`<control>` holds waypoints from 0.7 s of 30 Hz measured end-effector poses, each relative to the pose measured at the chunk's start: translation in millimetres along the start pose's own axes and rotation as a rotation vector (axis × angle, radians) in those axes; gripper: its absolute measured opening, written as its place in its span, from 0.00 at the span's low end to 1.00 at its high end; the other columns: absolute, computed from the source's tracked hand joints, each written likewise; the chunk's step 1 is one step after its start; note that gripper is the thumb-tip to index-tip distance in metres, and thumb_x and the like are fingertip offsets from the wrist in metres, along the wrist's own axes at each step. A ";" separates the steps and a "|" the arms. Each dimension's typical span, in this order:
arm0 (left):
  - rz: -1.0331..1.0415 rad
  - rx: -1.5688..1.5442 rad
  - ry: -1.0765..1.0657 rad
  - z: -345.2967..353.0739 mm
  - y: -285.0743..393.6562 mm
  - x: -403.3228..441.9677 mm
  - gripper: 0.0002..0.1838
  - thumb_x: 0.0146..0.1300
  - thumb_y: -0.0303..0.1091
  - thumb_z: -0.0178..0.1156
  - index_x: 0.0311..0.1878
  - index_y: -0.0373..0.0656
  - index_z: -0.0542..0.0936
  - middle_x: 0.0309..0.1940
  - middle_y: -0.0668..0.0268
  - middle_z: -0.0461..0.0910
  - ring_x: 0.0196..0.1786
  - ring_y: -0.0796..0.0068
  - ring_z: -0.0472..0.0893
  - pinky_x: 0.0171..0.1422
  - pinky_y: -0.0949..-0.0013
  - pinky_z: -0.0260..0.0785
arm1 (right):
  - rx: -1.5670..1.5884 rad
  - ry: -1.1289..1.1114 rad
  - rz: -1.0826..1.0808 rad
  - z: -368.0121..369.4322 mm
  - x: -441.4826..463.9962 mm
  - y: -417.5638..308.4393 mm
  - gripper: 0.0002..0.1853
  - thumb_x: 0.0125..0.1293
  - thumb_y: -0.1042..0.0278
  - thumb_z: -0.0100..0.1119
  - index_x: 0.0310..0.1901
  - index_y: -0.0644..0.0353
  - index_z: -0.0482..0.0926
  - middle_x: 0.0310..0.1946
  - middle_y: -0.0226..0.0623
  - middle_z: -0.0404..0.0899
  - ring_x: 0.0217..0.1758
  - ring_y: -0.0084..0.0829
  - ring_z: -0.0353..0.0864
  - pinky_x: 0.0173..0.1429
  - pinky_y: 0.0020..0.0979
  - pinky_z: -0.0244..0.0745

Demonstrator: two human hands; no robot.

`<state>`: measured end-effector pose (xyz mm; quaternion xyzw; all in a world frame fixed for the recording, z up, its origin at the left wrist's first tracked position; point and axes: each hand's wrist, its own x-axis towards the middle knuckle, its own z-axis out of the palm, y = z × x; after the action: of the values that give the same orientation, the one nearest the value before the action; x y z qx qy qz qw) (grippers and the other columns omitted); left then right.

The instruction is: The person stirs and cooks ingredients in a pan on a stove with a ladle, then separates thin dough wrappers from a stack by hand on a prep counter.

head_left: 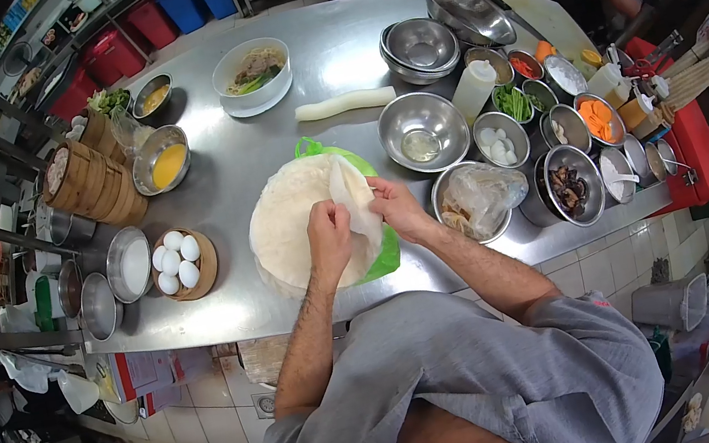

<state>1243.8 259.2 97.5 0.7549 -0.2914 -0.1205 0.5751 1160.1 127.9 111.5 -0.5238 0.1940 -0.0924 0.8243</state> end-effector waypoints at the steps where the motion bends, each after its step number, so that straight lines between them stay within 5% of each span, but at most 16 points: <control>1: -0.004 0.014 0.035 0.0 -3.3 -3.4 0.09 0.64 0.32 0.54 0.36 0.34 0.74 0.29 0.62 0.74 0.31 0.73 0.73 0.37 0.70 0.68 | -0.024 0.017 -0.006 -1.1 -0.6 4.8 0.28 0.55 0.82 0.48 0.62 0.66 0.65 0.43 0.37 0.79 0.40 0.22 0.79 0.43 0.22 0.74; 2: -0.003 0.027 0.073 0.6 -7.7 -5.5 0.09 0.65 0.32 0.53 0.38 0.34 0.74 0.28 0.67 0.75 0.31 0.80 0.72 0.37 0.75 0.67 | -0.051 0.032 -0.017 2.0 -2.3 1.9 0.29 0.56 0.81 0.50 0.63 0.66 0.64 0.43 0.37 0.79 0.41 0.23 0.79 0.43 0.22 0.74; 5: -0.034 -0.080 0.168 2.6 -14.2 -8.5 0.10 0.65 0.33 0.55 0.37 0.34 0.74 0.27 0.67 0.75 0.32 0.80 0.73 0.37 0.74 0.67 | -0.245 0.098 0.095 11.3 -11.3 -12.3 0.25 0.56 0.78 0.54 0.58 0.67 0.69 0.42 0.36 0.79 0.41 0.22 0.78 0.45 0.23 0.74; 8: -0.115 -0.072 0.086 4.9 1.5 -11.9 0.11 0.64 0.35 0.56 0.35 0.34 0.74 0.27 0.66 0.73 0.31 0.78 0.72 0.36 0.73 0.67 | -0.569 -0.007 -0.031 4.6 -6.8 -2.4 0.20 0.56 0.74 0.59 0.52 0.66 0.74 0.40 0.34 0.80 0.40 0.21 0.77 0.46 0.24 0.73; 12: 0.129 0.171 -0.044 2.0 7.8 -12.1 0.16 0.62 0.38 0.58 0.28 0.34 0.71 0.30 0.56 0.70 0.31 0.63 0.71 0.35 0.63 0.64 | -0.414 -0.072 -0.065 0.3 -3.9 2.5 0.18 0.57 0.72 0.63 0.49 0.66 0.76 0.40 0.32 0.79 0.41 0.20 0.75 0.47 0.25 0.72; 21: -0.153 -0.038 0.023 -13.6 -13.5 -12.0 0.14 0.63 0.35 0.55 0.29 0.33 0.72 0.24 0.57 0.70 0.28 0.63 0.72 0.36 0.63 0.66 | -0.300 -0.021 0.045 -1.2 -4.7 4.8 0.21 0.54 0.78 0.61 0.51 0.65 0.74 0.40 0.34 0.80 0.40 0.24 0.78 0.46 0.27 0.74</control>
<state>1245.3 279.3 87.2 0.7652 -0.2240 -0.1607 0.5818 1155.0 130.7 107.8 -0.6374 0.2087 -0.0382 0.7407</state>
